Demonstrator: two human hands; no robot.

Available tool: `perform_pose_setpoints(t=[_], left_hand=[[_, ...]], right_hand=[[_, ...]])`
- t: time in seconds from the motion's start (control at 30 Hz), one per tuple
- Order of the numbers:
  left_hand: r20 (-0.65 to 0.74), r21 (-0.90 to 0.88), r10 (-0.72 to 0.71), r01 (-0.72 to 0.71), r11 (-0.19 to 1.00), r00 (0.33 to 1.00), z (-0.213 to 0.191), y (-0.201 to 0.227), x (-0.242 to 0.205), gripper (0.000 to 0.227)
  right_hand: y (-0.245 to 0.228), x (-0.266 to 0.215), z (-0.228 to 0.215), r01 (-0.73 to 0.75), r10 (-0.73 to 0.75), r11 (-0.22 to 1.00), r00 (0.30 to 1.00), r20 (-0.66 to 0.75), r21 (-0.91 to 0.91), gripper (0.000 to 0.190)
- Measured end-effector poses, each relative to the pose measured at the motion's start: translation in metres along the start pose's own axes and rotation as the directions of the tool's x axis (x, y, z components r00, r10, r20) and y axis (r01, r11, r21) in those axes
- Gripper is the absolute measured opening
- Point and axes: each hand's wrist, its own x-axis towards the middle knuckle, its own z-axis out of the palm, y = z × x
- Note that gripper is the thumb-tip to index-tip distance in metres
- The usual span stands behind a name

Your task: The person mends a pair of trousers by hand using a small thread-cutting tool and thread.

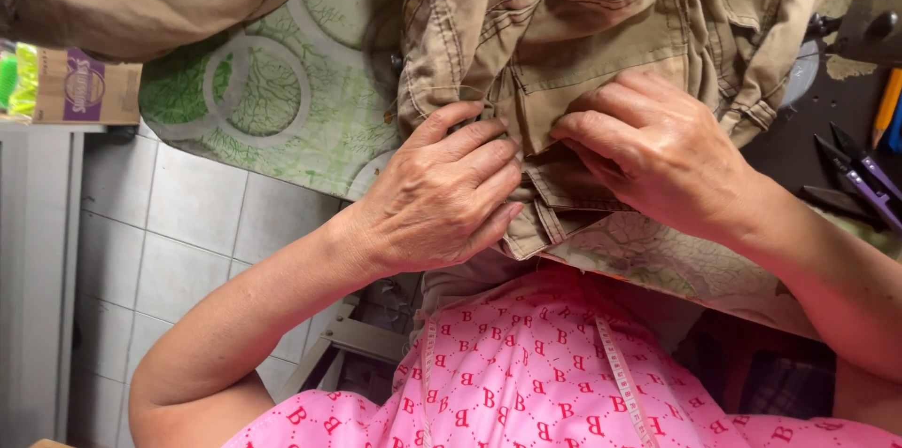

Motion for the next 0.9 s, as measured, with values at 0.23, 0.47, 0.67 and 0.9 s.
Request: perform_pose_setpoints(t=[0.23, 0.47, 0.67, 0.9], left_hand=[[-0.035, -0.034, -0.038, 0.037, 0.999, 0.999, 0.003, 0.004, 0.004, 0.019], [-0.074, 0.011, -0.095, 0.096, 0.995, 0.993, 0.006, 0.011, 0.008, 0.012], [-0.131, -0.013, -0.153, 0.153, 0.988, 0.979, 0.009, 0.017, 0.010, 0.012], [-0.140, -0.004, -0.224, 0.226, 0.974, 0.964, 0.012, 0.019, 0.015, 0.010]], right_hand=[[0.003, 0.004, 0.009, 0.049, -0.049, 0.999, 0.999, -0.013, -0.014, 0.032], [0.012, 0.003, 0.019, 0.076, -0.074, 0.997, 0.995, -0.072, 0.024, 0.029], [0.017, 0.000, 0.024, 0.078, -0.074, 0.996, 0.994, -0.086, 0.045, 0.022], [0.019, 0.003, 0.024, 0.105, -0.094, 0.991, 0.987, -0.131, 0.083, 0.005]])
